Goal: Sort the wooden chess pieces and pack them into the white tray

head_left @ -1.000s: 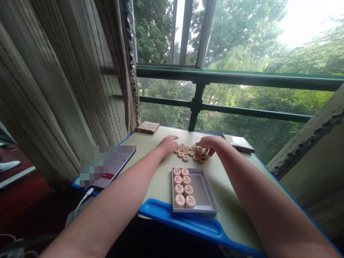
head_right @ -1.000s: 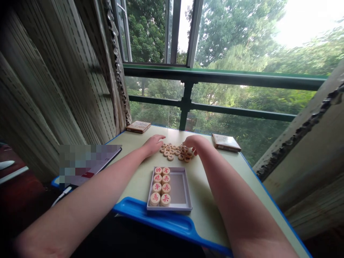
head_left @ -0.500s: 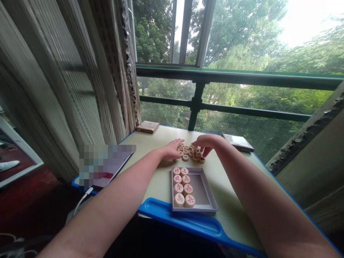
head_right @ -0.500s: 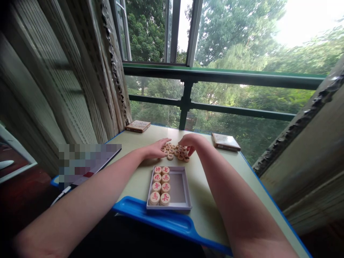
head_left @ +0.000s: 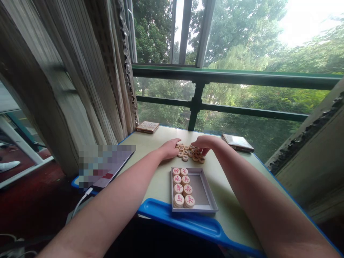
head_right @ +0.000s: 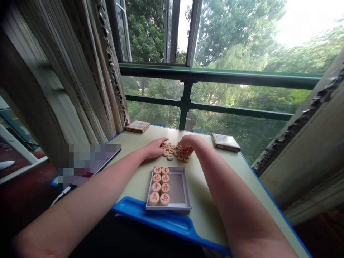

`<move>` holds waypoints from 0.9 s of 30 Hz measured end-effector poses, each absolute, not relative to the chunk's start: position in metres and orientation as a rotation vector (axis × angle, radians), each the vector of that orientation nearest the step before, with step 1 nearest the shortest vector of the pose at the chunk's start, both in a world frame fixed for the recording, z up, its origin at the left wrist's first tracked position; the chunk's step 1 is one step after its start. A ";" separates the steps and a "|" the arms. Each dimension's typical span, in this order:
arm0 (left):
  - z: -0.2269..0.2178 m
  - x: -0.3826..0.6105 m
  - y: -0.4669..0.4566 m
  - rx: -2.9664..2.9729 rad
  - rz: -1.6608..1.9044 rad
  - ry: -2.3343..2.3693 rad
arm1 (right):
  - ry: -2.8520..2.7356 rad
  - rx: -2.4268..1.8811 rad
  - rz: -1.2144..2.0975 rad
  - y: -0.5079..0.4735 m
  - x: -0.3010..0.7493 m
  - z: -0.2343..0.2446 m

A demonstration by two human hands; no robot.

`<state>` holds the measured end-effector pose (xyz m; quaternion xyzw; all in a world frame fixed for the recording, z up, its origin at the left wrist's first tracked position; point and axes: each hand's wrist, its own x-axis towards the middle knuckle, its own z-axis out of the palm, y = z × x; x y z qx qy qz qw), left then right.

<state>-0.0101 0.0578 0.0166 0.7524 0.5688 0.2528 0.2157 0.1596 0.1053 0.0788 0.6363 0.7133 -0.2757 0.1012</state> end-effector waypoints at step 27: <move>0.027 -0.002 0.050 1.537 0.805 1.161 | 1.753 1.766 -0.602 0.095 0.170 0.097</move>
